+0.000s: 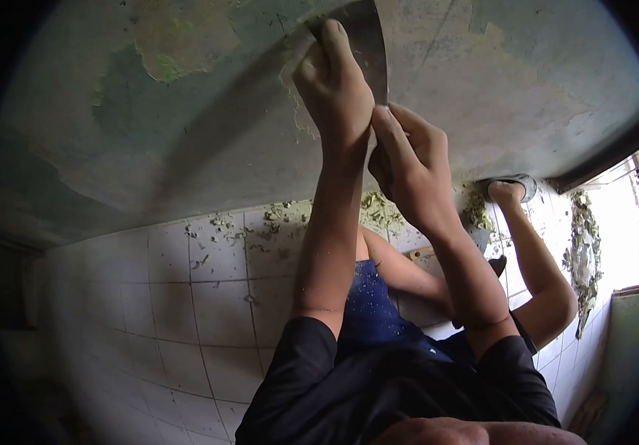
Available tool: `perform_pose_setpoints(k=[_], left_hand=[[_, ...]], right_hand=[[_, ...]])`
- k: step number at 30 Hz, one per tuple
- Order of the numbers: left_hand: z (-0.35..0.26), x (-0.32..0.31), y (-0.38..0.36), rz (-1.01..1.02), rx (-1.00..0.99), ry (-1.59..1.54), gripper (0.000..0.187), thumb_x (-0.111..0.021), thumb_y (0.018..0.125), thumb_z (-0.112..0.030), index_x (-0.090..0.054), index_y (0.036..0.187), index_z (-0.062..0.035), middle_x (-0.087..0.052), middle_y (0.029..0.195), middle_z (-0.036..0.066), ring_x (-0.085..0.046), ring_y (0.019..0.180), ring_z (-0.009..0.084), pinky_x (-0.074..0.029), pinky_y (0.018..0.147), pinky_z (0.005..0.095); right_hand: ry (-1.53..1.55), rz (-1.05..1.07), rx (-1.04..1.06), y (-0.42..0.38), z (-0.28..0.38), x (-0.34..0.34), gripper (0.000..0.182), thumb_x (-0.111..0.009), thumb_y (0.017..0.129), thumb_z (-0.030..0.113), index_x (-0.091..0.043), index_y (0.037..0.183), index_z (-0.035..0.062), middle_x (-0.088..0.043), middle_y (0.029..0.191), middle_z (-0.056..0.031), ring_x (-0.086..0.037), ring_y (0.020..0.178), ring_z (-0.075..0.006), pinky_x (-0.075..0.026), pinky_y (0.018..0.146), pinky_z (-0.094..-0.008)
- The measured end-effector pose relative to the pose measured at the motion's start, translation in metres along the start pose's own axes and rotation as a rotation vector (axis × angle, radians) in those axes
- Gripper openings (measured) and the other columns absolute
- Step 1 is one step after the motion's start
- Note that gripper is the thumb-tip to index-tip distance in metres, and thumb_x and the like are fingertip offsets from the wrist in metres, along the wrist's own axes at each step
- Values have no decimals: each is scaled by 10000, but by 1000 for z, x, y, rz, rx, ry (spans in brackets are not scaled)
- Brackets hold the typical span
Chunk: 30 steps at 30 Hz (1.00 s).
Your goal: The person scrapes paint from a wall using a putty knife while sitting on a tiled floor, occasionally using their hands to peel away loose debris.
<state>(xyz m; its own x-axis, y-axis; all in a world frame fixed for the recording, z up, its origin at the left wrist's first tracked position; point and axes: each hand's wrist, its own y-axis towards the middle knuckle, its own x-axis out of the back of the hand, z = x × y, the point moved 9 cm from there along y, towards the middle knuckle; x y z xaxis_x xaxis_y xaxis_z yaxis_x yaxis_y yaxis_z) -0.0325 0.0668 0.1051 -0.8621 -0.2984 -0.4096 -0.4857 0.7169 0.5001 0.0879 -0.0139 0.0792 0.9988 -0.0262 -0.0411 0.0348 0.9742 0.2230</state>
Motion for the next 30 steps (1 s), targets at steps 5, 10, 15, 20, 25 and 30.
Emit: perform_pose_setpoints(k=[5,10,15,20,25,30], left_hand=[[4,-3,8,85,-29,29,515,-547,1037,-299,-504,640,26,-467,537,31,-421,536,97,-355,510,332],[-8,-4,3,48,47,-51,533,-534,1042,-305,-447,626,16,-395,524,20,-370,528,99,-321,497,337],[-8,-5,0,83,67,-47,553,-530,1047,-320,-457,625,28,-404,520,8,-374,528,95,-328,496,339],[-11,-5,8,62,86,14,521,-528,1031,-332,-513,692,64,-506,579,86,-462,565,159,-388,556,371],[-10,-1,13,23,-134,171,449,-553,1004,-292,-538,750,78,-575,639,136,-540,620,197,-429,601,390],[-17,-6,7,87,-62,125,401,-578,994,-281,-561,755,41,-530,643,71,-458,640,155,-404,631,380]], right_hand=[[-25,3,167,13,44,-18,380,-537,1027,241,-556,820,-78,-484,642,11,-420,646,-49,-354,530,-299],[-98,-44,78,-5,21,-6,332,-536,1035,209,-569,838,-56,-477,657,11,-413,659,-36,-347,539,-269],[-131,-60,92,-4,2,4,302,-544,1035,198,-585,893,-66,-493,672,-9,-424,664,-40,-372,554,-268],[-166,-101,133,-1,5,5,328,-552,1033,217,-571,893,-79,-476,660,-47,-422,697,-51,-385,573,-285],[-95,-29,169,3,4,-4,287,-533,1072,224,-586,915,-11,-470,632,55,-388,542,-1,-266,464,-224],[-214,-46,221,1,9,-2,294,-538,1070,229,-599,943,-30,-471,637,54,-391,541,-6,-277,467,-227]])
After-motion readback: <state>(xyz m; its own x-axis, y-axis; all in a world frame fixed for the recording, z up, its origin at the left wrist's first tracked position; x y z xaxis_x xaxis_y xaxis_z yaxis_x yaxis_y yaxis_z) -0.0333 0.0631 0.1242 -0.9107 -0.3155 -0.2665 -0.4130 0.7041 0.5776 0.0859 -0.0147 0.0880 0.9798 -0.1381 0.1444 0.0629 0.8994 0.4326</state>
